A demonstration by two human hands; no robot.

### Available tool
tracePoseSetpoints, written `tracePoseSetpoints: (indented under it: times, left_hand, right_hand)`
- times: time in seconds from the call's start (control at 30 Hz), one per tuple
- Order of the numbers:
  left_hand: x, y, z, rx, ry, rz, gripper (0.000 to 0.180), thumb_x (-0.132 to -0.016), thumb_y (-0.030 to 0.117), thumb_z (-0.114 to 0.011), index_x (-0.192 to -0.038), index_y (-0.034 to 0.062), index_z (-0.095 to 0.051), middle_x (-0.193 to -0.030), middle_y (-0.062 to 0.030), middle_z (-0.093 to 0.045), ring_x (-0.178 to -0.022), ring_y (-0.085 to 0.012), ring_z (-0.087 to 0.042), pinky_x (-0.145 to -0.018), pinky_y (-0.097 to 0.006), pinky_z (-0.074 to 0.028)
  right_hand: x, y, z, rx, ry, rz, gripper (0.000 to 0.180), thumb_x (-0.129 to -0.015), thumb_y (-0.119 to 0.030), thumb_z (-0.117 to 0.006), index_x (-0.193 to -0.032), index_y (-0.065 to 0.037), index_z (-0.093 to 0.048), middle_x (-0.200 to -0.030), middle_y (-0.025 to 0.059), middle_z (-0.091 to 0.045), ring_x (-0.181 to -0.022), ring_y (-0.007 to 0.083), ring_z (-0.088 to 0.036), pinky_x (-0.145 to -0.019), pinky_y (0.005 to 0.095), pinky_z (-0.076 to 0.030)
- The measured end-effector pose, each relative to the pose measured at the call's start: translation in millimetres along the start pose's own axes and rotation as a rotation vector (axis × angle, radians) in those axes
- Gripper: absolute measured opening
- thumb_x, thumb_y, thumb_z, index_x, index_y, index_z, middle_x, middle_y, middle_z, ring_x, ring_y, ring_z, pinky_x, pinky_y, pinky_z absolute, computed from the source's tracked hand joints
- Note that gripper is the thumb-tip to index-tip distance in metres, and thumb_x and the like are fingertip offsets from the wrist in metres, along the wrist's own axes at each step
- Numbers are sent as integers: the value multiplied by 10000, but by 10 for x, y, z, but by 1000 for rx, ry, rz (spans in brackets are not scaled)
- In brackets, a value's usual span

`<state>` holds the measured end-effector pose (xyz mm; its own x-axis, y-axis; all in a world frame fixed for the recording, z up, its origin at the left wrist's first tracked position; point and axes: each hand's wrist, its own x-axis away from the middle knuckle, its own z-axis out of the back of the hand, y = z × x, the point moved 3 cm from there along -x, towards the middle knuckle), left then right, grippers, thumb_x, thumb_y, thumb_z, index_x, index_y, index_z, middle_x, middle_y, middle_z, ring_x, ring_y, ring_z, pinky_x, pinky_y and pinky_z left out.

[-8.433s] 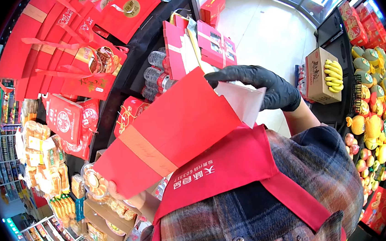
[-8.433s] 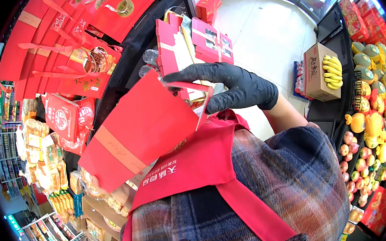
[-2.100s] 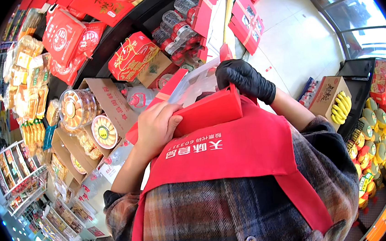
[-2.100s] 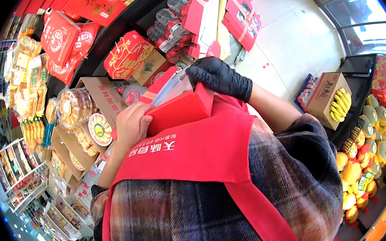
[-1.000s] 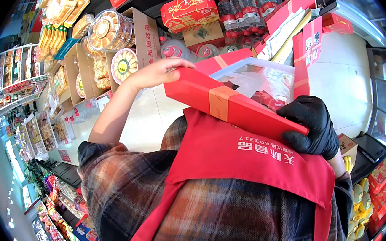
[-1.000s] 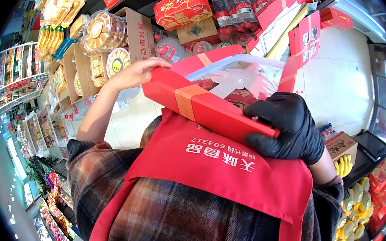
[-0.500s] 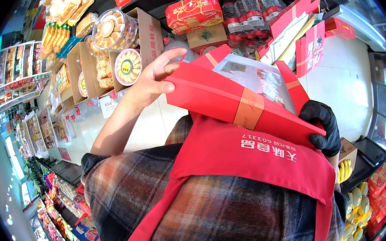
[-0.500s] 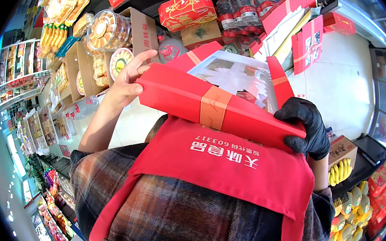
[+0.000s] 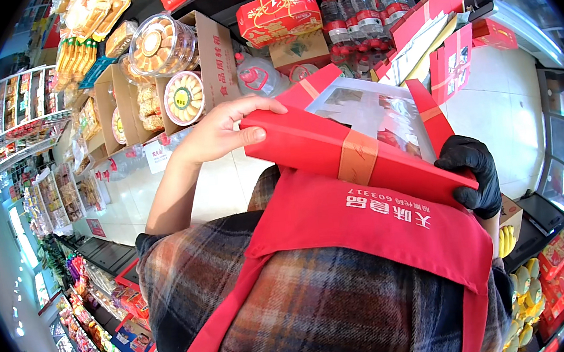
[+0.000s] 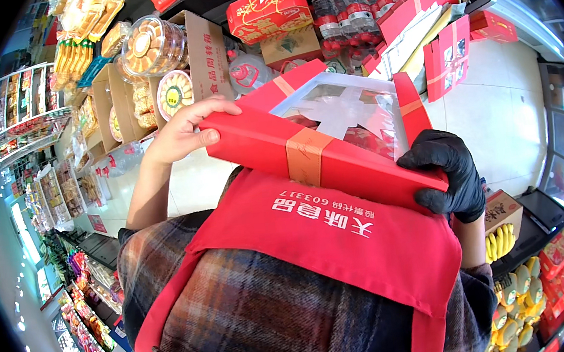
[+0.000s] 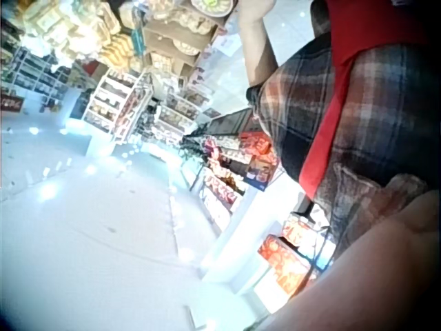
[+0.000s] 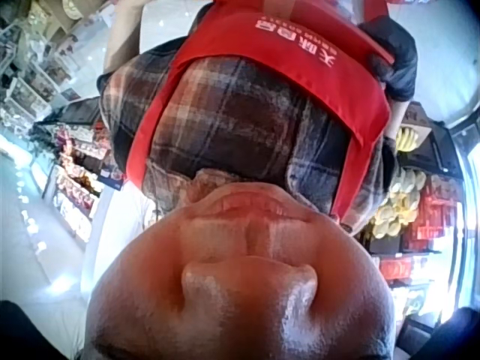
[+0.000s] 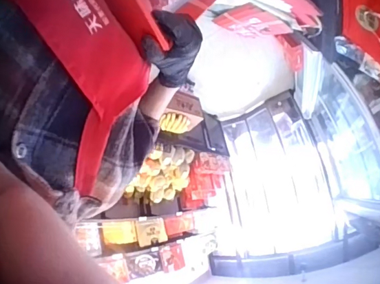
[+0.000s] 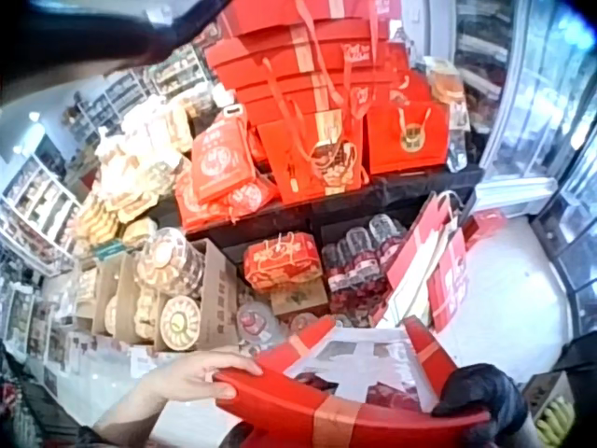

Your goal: The person assembles red cardboard gift boxes by folding the flaps and tucking them into slots to form the box structure. They then insert clear plastic inserts into the boxes and stack the finished units on a pile.

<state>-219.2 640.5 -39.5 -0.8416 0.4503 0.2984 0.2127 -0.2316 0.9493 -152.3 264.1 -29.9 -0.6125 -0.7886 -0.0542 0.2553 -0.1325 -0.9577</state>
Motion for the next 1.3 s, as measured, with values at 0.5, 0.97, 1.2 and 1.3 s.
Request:
tracePoseSetpoints:
  times: [0.5, 0.97, 1.2, 1.3]
  left_hand:
    - [-287, 347, -553, -865, 187, -292, 284, -839, 294, -572, -703, 49, -529, -625, -121, -525, -610, -325, -542, -537, -401, -427]
    - [-219, 425, -556, -873, -229, 95, 504, -730, 525, -622, -790, 30, -552, -631, -189, -563, -659, -376, -576, -571, -432, -443]
    - [-177, 498, -607, -606, -311, 119, 475, -698, 431, -705, -863, 30, -511, -665, -202, -559, -677, -395, -560, -577, -426, -438]
    - [-187, 546, -578, -674, -328, 92, 401, -709, 319, -730, -889, 28, -520, -649, -162, -572, -642, -324, -597, -564, -389, -447]
  right_hand:
    - [-240, -427, 257, 322, -288, -69, 223, -720, -196, -679, -828, -11, -617, -771, 131, -584, -739, 305, -571, -662, 370, -462]
    - [-664, -463, 27, 474, -997, -527, 532, -674, -448, -730, -975, -19, -639, -838, 146, -631, -812, 289, -614, -733, 357, -480]
    - [-707, -468, -21, 322, -1121, -472, 453, -668, -319, -744, -982, -13, -631, -869, 158, -638, -825, 295, -613, -741, 361, -476]
    - [-704, -430, 10, 264, -1129, -573, 453, -664, -304, -753, -991, -16, -630, -877, 151, -643, -834, 285, -616, -750, 360, -474]
